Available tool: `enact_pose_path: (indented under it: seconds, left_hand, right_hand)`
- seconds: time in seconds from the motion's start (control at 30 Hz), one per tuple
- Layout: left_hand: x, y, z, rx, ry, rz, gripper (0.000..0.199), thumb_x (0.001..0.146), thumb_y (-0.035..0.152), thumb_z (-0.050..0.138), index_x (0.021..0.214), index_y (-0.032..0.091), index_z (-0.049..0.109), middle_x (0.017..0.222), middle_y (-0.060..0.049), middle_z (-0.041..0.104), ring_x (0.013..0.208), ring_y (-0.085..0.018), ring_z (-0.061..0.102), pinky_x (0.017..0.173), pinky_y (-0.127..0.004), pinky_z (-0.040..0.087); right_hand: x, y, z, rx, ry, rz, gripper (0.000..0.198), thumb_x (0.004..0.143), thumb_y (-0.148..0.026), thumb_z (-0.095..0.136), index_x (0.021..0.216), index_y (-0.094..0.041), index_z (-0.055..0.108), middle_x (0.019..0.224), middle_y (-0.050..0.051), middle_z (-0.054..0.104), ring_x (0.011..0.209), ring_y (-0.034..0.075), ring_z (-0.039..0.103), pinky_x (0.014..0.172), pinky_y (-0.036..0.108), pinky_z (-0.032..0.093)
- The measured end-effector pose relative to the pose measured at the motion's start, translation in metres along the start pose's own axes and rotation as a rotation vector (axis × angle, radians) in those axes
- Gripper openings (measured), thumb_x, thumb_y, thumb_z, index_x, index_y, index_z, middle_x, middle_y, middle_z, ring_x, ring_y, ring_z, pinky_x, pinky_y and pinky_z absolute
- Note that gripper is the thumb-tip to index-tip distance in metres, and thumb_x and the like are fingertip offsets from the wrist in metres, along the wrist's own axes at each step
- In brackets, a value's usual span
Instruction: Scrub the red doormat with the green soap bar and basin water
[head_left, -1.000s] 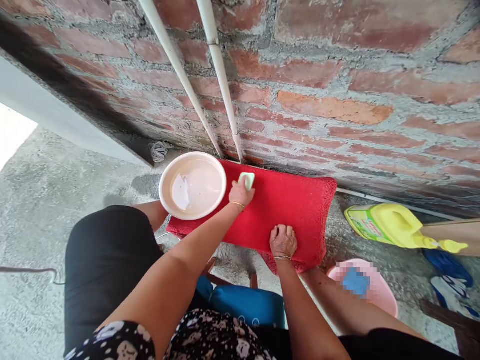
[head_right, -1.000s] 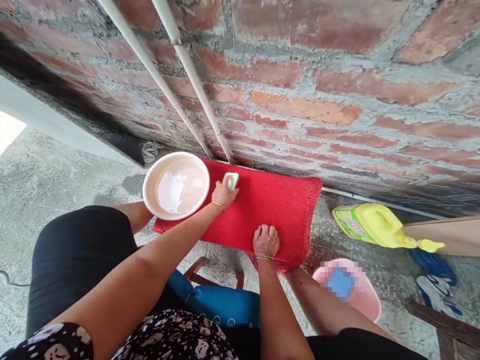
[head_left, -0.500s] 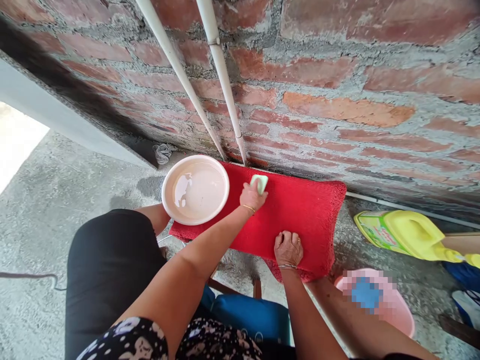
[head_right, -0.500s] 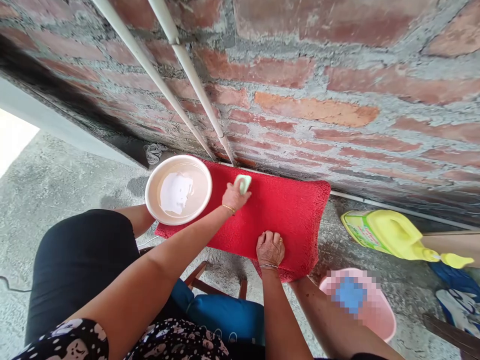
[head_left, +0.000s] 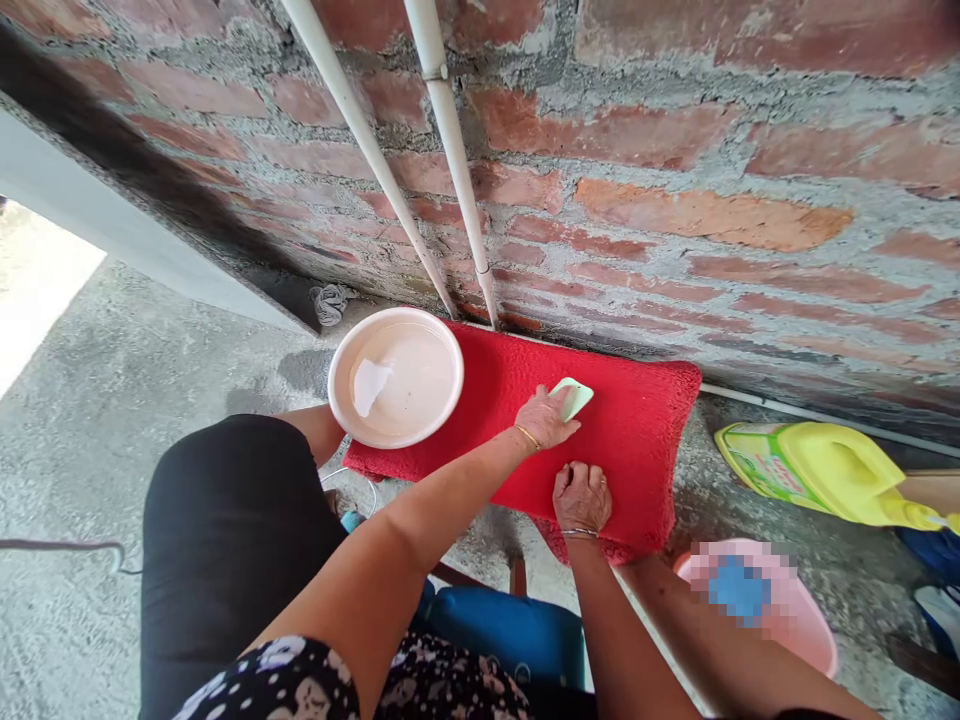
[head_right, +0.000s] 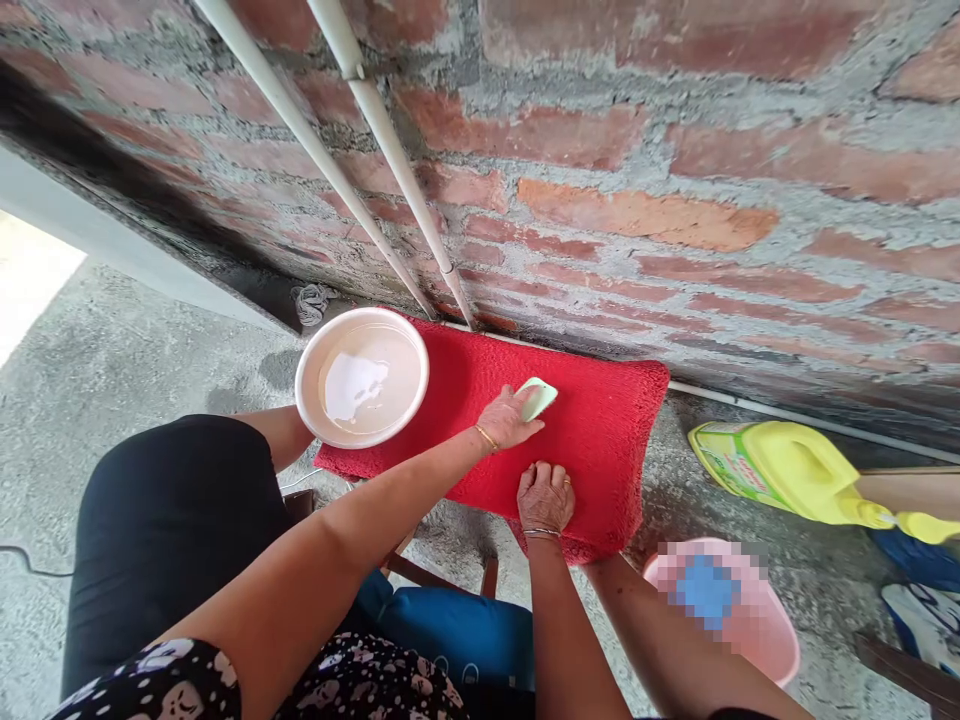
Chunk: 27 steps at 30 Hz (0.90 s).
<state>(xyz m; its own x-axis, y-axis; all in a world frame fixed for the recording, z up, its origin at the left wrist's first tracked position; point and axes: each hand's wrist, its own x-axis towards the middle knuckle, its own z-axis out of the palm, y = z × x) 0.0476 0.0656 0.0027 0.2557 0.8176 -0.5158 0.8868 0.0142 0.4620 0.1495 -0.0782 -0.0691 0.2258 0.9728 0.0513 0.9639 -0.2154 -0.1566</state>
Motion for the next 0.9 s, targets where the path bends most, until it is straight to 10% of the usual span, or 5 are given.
enact_pose_path:
  seconds: [0.23,0.47,0.73,0.9]
  left_hand:
    - [-0.040,-0.060,-0.011,0.081,0.262,-0.411,0.073,0.081,0.050,0.048,0.144,0.028,0.020,0.124,-0.015,0.044,0.101,-0.027,0.055,0.083,-0.037,0.045]
    - [-0.098,-0.066,0.029,0.175,0.014,-0.044,0.075,0.075,0.046,0.058,0.142,0.036,0.026,0.125,-0.010,0.043,0.108,-0.026,0.050,0.090,-0.037,0.042]
    - [-0.144,-0.115,0.024,0.053,0.242,-0.508,0.075,0.081,0.047,0.050,0.146,0.024,0.018,0.115,-0.014,0.047,0.097,-0.025,0.054,0.083,-0.036,0.044]
    - [-0.157,-0.098,0.057,0.036,0.033,-0.259,0.079,0.074,0.045,0.060,0.144,0.032,0.024,0.125,-0.012,0.042,0.105,-0.025,0.051,0.087,-0.036,0.043]
  right_hand:
    - [-0.001,-0.001,0.000,-0.029,0.014,0.000,0.026,0.091,-0.033,0.039,0.084,-0.019,0.060,0.081,0.006,0.052,0.077,0.018,0.045,0.068,0.030,0.029]
    - [0.000,-0.002,-0.002,-0.031,0.021,-0.003,0.026,0.091,-0.034,0.040,0.085,-0.019,0.060,0.082,0.006,0.052,0.077,0.018,0.045,0.068,0.029,0.028]
    - [0.000,-0.001,0.000,-0.032,0.029,0.010,0.024,0.089,-0.034,0.042,0.086,-0.019,0.060,0.085,0.006,0.054,0.078,0.017,0.046,0.067,0.028,0.028]
    - [0.000,-0.003,-0.004,-0.044,-0.012,0.029,0.025,0.089,-0.034,0.041,0.088,-0.019,0.060,0.087,0.006,0.054,0.079,0.017,0.047,0.067,0.027,0.029]
